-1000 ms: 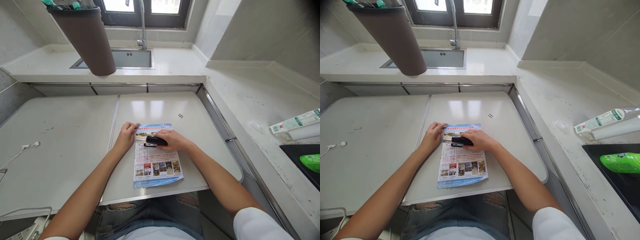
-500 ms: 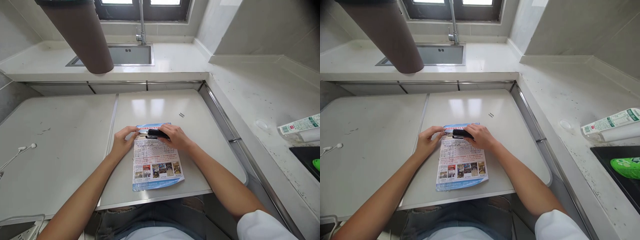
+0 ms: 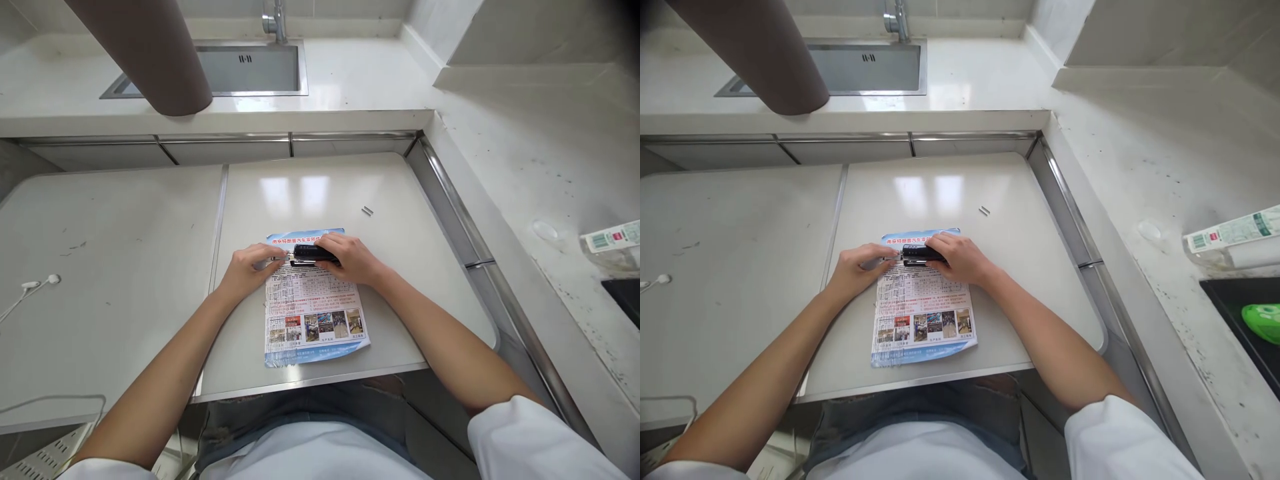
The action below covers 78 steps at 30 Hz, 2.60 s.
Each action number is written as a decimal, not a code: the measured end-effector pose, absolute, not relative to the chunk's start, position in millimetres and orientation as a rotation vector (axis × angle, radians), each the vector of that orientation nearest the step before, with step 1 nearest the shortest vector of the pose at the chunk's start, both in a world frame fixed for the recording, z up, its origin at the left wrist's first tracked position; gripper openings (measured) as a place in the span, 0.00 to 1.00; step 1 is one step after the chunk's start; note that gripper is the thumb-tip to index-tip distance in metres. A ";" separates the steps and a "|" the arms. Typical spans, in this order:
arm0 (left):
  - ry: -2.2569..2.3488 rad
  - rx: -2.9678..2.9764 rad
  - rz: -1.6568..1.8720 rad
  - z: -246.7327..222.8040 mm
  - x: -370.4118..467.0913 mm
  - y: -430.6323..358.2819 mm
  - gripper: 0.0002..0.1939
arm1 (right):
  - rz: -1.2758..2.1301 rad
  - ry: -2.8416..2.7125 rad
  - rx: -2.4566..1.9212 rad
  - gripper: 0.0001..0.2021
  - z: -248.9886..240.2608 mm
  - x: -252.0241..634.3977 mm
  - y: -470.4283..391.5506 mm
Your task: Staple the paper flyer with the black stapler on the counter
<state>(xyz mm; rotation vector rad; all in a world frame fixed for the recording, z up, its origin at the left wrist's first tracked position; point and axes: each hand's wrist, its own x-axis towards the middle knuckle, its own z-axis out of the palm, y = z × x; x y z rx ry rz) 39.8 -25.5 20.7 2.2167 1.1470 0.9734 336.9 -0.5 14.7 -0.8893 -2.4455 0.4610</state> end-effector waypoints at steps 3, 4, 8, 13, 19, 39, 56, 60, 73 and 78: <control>1.104 2.234 0.971 21.7 41.3 -23.9 0.06 | 0.477 -2.445 -0.884 0.13 14.4 337.1 -0.6; 1.100 2.233 0.977 21.9 41.6 -23.4 0.06 | 0.484 -2.443 -0.881 0.13 14.6 337.0 -0.7; 1.108 2.231 0.982 21.9 41.5 -21.8 0.05 | 0.508 -2.435 -0.867 0.13 15.1 337.0 -0.9; 1.102 2.253 0.937 19.4 40.4 -19.6 0.05 | 0.543 -2.434 -0.854 0.14 14.4 337.9 0.6; 1.092 2.272 0.961 15.9 39.4 -19.3 0.06 | 0.592 -2.419 -0.842 0.13 12.9 338.9 2.6; 1.199 2.246 0.933 27.3 29.9 -27.9 0.08 | 0.720 -2.245 -0.818 0.14 15.5 341.3 9.5; 1.171 2.278 1.061 28.5 48.7 -40.6 0.15 | 0.747 -2.309 -0.622 0.13 30.1 318.1 -17.2; 1.311 2.366 0.999 28.4 53.9 -41.6 0.15 | 0.531 -2.038 -1.016 0.12 39.3 330.5 -7.7; 1.390 2.478 0.616 9.2 41.6 -36.8 0.27 | 0.482 -1.912 -1.465 0.12 23.0 391.6 33.2; 1.437 2.450 0.638 7.1 41.6 -37.1 0.26 | 0.732 -2.227 -1.246 0.12 47.7 386.7 21.5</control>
